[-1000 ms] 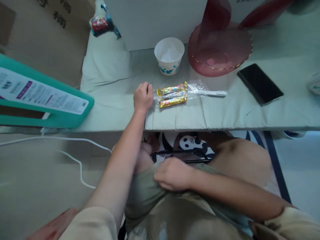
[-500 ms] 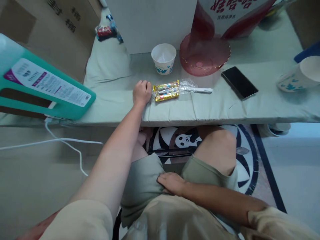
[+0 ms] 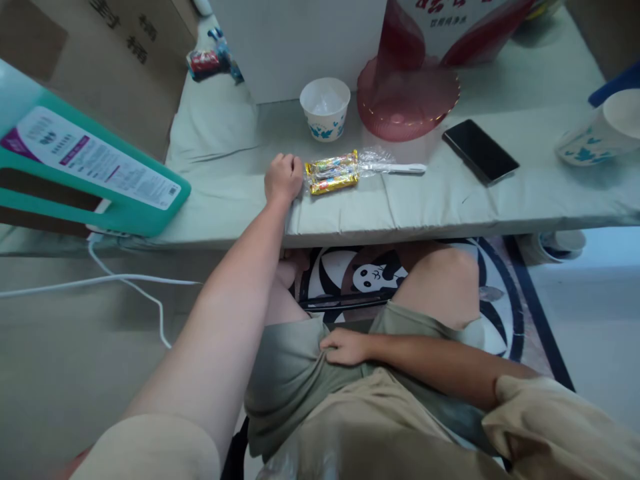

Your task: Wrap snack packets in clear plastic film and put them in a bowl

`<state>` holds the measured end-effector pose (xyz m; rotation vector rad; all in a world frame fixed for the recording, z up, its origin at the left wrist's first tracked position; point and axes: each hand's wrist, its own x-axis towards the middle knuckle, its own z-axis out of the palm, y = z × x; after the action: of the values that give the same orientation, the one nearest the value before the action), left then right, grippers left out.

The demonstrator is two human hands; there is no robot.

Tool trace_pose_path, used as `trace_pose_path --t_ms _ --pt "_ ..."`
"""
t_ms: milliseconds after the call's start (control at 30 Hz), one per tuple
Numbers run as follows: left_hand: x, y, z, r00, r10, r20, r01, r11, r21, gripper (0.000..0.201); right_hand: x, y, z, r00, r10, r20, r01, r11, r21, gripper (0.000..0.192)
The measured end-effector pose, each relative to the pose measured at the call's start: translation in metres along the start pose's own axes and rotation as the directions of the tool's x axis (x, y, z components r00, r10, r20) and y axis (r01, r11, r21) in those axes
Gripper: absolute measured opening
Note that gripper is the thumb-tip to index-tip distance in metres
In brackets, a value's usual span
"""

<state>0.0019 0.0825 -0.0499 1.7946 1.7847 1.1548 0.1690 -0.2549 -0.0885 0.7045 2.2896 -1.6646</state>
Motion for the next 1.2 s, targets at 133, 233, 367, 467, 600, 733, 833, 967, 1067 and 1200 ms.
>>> trace_pose_path --t_ms 133,233,367,467,600,733,833,967,1067,1200 --pt "0.001 -0.002 0.001 1.0 0.003 0.012 -0.003 1.0 0.021 0.041 0.013 0.007 -0.01 0.993 0.098 -0.06 -0.102 0.993 -0.066 0.046" --pt "-0.001 0.0 -0.001 1.0 -0.006 0.014 0.006 1.0 -0.001 0.041 0.023 0.014 -0.017 0.98 0.149 -0.133 -0.169 0.973 -0.154 0.051" --pt "-0.006 0.008 -0.006 1.0 0.006 0.024 -0.007 0.999 0.035 0.039 0.034 0.016 -0.006 0.963 0.164 -0.215 -0.22 0.937 -0.272 0.048" --pt "-0.009 0.019 -0.012 0.998 -0.011 0.065 0.001 0.989 0.148 0.037 0.034 0.014 0.011 0.95 0.143 -0.277 -0.234 0.914 -0.332 0.044" --pt "-0.012 0.036 -0.02 0.991 -0.04 0.128 -0.001 0.951 0.308 0.03 0.022 0.005 0.024 0.931 0.037 -0.362 -0.185 0.905 -0.383 0.033" --pt "-0.015 0.043 -0.025 0.991 -0.02 0.129 -0.021 0.952 0.306 0.026 0.009 -0.015 -0.004 0.879 -0.081 -0.469 -0.129 0.907 -0.4 0.022" --pt "-0.015 0.04 -0.027 0.986 0.049 0.157 -0.088 0.965 0.247 0.037 -0.001 -0.031 -0.065 0.806 -0.152 -0.572 -0.098 0.919 -0.382 0.023" --pt "-0.012 0.031 -0.029 0.952 0.206 0.228 -0.243 0.959 0.148 0.041 -0.02 -0.026 -0.183 0.38 -0.295 -0.877 -0.06 0.938 -0.342 0.021" --pt "-0.005 0.029 -0.028 0.911 0.267 0.315 -0.305 0.949 0.078 0.033 -0.033 -0.002 -0.257 0.172 -0.295 -0.94 -0.258 0.908 -0.332 0.034" --pt "0.01 0.039 -0.029 0.899 0.245 0.363 -0.264 0.965 0.003 0.02 -0.036 0.026 -0.294 0.209 -0.228 -0.951 -0.398 0.868 -0.296 0.045"
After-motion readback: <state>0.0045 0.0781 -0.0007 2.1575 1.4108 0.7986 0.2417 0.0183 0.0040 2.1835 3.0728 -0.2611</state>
